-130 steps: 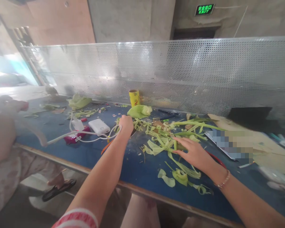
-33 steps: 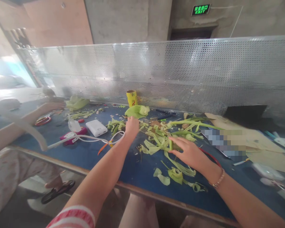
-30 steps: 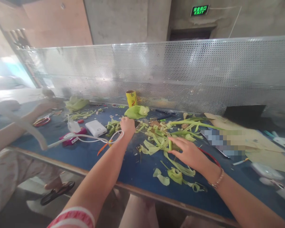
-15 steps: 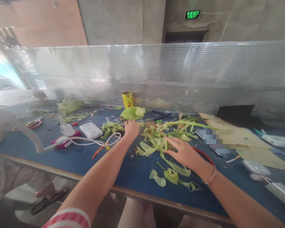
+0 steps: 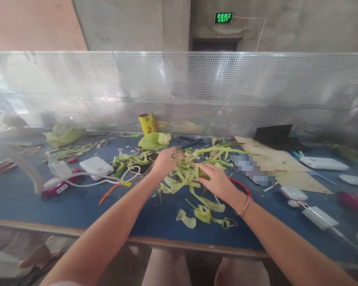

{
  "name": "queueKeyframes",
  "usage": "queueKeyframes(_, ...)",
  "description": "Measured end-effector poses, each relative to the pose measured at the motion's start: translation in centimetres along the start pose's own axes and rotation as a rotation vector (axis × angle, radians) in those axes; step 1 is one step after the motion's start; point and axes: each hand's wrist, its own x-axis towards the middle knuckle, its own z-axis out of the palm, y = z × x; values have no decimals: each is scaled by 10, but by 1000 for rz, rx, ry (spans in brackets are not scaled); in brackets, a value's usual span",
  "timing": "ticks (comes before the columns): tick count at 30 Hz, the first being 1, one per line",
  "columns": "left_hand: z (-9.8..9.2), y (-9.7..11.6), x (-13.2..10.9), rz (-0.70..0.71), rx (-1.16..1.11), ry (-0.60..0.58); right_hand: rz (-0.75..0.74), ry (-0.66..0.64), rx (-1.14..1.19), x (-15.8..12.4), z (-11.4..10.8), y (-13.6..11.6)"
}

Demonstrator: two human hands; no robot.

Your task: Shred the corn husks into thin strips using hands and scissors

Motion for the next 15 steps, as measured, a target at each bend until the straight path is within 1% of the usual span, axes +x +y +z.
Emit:
queueKeyframes(1,7,14,-7,-7,-157,-93,-12,14,11,1,1,1)
queueKeyframes(3,18,38,-20,-81,-373,-215,-31,22,33,3,4,4)
queueKeyframes(4,22,45,-26,-103,-443,-225,-34,19,44,3,5,4)
queueKeyframes(5,25,50,-31,-114,-487,-211,-30,15,52,3,7,4)
queueKeyframes(7,29,52,-36,-119,-542,-210,-23,-2,61,3,9,4)
queueKeyframes(9,30,49,-37,-118,-556,-212,-26,-24,58,3,11,2)
queueKeyframes(12,27,45,-34,-117,-543,-220,-45,-42,50,4,15,1)
queueKeyframes(15,23,45,-31,-114,-562,-257,-45,-25,64,4,18,2)
